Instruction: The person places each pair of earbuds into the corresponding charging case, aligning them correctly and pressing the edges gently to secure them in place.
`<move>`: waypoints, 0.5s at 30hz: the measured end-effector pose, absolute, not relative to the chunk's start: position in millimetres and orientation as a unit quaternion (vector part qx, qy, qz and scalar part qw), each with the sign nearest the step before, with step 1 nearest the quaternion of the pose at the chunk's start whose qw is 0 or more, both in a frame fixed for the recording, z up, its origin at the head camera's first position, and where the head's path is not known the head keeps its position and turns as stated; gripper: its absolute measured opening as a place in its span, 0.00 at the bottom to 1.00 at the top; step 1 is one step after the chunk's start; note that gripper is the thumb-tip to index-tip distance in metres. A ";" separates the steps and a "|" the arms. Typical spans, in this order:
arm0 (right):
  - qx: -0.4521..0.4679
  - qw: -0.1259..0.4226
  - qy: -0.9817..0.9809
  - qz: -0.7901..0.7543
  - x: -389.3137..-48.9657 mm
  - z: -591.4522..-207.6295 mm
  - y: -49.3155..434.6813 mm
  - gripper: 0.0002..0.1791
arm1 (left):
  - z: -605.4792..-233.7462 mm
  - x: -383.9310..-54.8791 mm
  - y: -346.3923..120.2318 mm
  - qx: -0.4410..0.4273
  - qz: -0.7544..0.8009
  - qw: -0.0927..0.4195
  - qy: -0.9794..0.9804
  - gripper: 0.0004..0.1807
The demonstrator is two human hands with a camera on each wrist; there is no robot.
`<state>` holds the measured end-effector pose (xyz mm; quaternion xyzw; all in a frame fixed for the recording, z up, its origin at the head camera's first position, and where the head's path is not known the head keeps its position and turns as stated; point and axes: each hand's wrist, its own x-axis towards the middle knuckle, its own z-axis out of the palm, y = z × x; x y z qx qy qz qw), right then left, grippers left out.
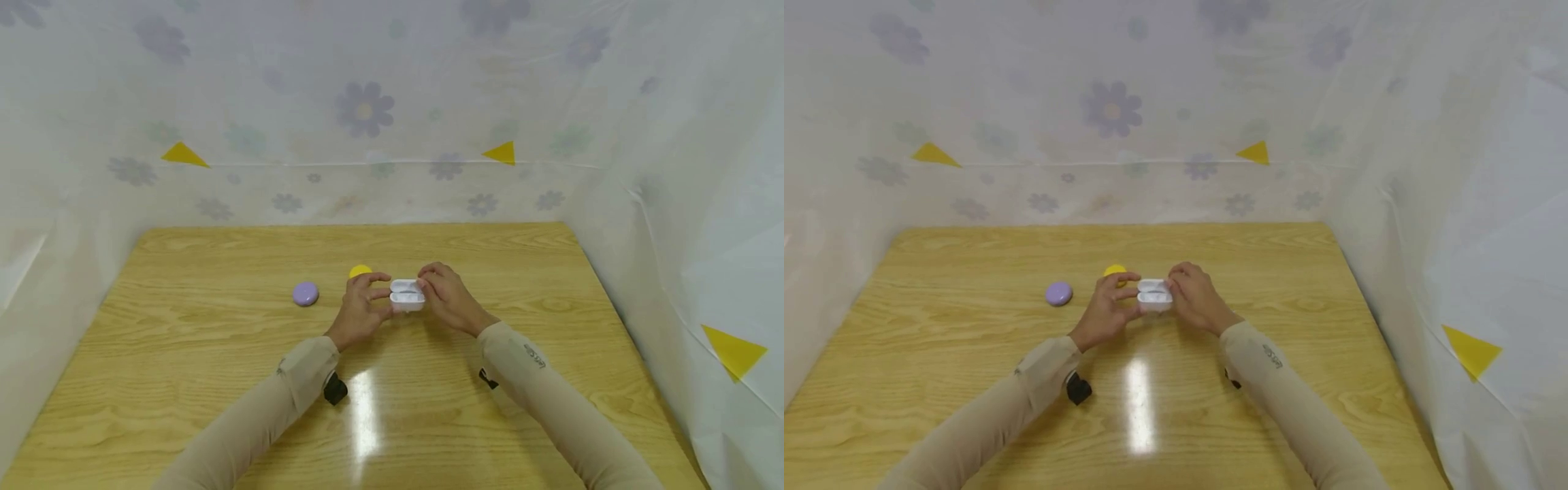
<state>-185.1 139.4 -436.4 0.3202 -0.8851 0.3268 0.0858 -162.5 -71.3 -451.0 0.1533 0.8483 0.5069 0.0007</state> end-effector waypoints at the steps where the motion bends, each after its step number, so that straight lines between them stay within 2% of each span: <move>1: 0.312 0.075 -0.887 0.332 -184.7 -435.0 140.4 0.12 | -450.7 -162.5 -71.1 0.150 0.510 0.003 0.847 0.17; 7: 0.236 0.010 -0.901 0.365 -184.1 -426.1 151.7 0.19 | -451.9 -164.0 -71.7 0.140 0.514 0.003 0.846 0.17; 15: 0.202 0.033 -0.908 0.367 -185.6 -418.5 167.1 0.19 | -451.1 -167.9 -74.3 0.097 0.531 0.033 0.841 0.18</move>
